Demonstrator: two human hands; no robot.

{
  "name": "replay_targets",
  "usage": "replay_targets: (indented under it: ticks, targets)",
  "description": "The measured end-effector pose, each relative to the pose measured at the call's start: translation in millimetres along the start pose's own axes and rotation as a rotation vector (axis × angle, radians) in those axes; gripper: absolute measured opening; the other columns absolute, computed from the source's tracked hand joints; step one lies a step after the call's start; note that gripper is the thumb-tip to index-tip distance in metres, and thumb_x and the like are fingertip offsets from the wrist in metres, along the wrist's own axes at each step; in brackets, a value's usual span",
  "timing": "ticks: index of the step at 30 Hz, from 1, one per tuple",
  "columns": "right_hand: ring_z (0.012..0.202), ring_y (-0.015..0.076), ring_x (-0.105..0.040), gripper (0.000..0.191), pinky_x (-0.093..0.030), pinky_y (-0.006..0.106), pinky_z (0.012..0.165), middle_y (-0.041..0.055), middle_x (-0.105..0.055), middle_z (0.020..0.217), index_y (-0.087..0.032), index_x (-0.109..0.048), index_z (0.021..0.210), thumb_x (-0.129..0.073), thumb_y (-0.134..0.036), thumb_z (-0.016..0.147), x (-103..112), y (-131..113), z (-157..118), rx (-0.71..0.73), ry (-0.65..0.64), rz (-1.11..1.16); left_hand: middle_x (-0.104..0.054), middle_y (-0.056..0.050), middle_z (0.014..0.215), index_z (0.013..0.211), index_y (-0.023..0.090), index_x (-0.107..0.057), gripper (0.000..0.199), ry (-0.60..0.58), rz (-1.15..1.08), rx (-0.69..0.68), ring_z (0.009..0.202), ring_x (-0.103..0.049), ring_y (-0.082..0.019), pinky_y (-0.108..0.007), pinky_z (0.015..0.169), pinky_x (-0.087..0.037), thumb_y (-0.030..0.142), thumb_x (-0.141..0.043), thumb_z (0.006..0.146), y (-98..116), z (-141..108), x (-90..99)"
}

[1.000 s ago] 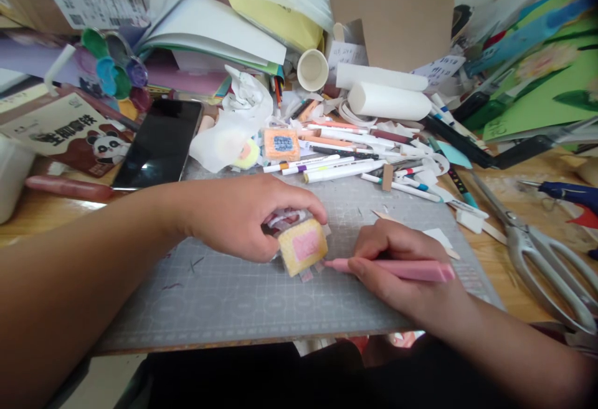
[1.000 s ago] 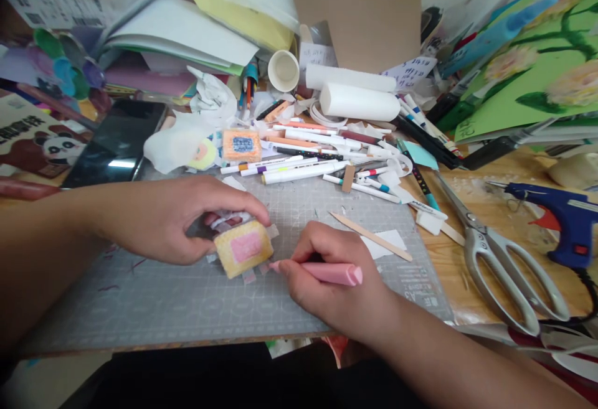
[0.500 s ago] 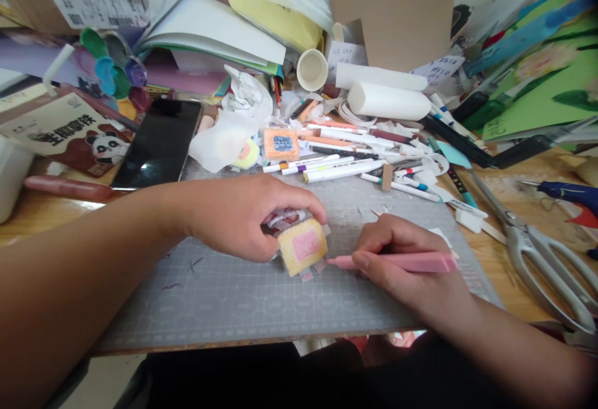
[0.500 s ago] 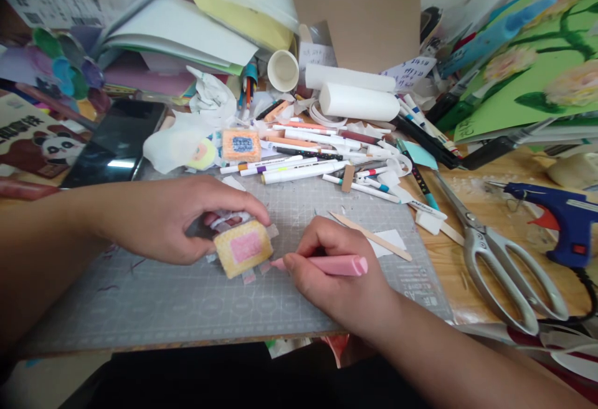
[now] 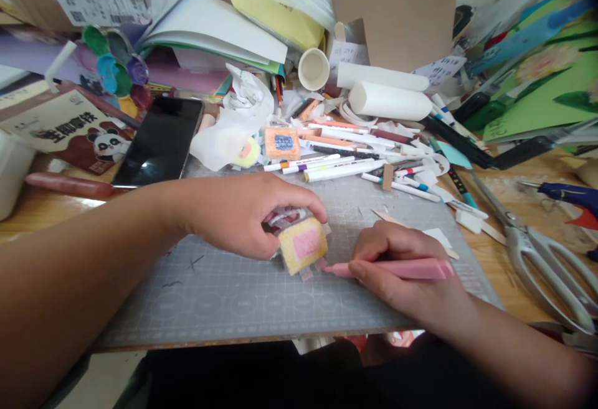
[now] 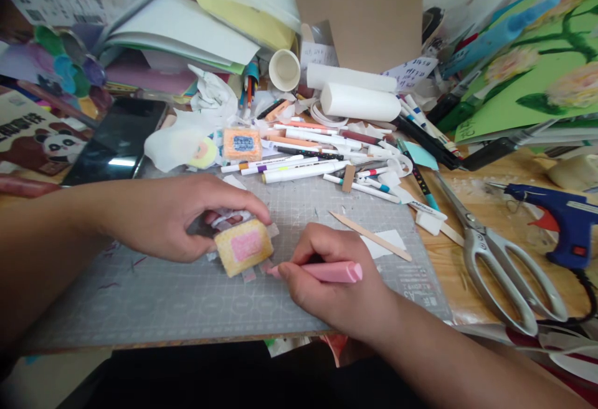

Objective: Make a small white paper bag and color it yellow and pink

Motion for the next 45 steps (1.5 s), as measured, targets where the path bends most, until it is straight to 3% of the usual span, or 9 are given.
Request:
replay_targets:
  ticks: [27, 29, 34, 40, 45]
  targets:
    - [0.052, 0.0132, -0.049, 0.019, -0.036, 0.026, 0.047, -0.0006, -0.058, 0.057, -0.022, -0.054, 0.062, -0.063, -0.023, 0.078, 4, 5, -1, -0.06, -0.002, 0.071, -0.067, 0.003, 0.1, 0.118, 0.027, -0.058, 0.055, -0.009, -0.01, 0.005, 0.074, -0.059, -0.013, -0.02, 0.064, -0.042, 0.011, -0.06, 0.066, 0, 0, -0.3]
    - [0.052, 0.0129, -0.05, 0.019, -0.035, 0.025, 0.047, -0.0014, -0.057, 0.056, -0.022, -0.054, 0.061, -0.064, -0.022, 0.078, 6, 8, -1, -0.083, 0.018, 0.174, -0.067, 0.002, 0.102, 0.119, 0.027, -0.058, 0.054, -0.027, -0.023, -0.004, 0.073, -0.059, -0.013, -0.02, 0.064, -0.043, 0.012, -0.06, 0.068, 0, 0, -0.3]
    - [0.045, 0.0115, -0.045, 0.017, -0.035, 0.025, 0.044, -0.0043, -0.052, 0.05, -0.022, -0.057, 0.062, -0.067, -0.023, 0.075, 13, 17, 0, -0.089, 0.094, 0.678, -0.065, 0.0, 0.108, 0.126, 0.027, -0.056, 0.06, -0.133, -0.051, -0.023, 0.077, -0.059, -0.014, -0.021, 0.064, -0.044, 0.008, -0.057, 0.07, -1, -1, 1.3]
    - [0.047, 0.0105, -0.046, 0.017, -0.03, 0.022, 0.043, -0.0024, -0.058, 0.053, -0.021, -0.06, 0.064, -0.073, -0.027, 0.073, 12, 22, 0, -0.18, 0.033, 0.685, -0.061, -0.003, 0.116, 0.13, 0.027, -0.051, 0.056, -0.201, -0.091, -0.039, 0.094, -0.059, -0.018, -0.024, 0.076, -0.044, 0.01, -0.055, 0.077, -1, -2, 3.2]
    - [0.048, 0.0093, -0.047, 0.018, -0.032, 0.021, 0.044, -0.0036, -0.056, 0.053, -0.02, -0.06, 0.066, -0.073, -0.028, 0.075, 10, 24, 0, -0.169, 0.001, 0.665, -0.06, -0.001, 0.093, 0.109, 0.02, -0.051, 0.035, -0.116, -0.122, 0.071, 0.073, -0.055, -0.014, -0.023, 0.062, -0.043, 0.013, -0.055, 0.075, -6, -2, 1.5]
Point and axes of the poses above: each hand's wrist, its own z-axis towards the middle knuckle, its own x-axis out of the back of the hand, y = z × x, the point moved 4 cm from there along z, towards the middle knuckle
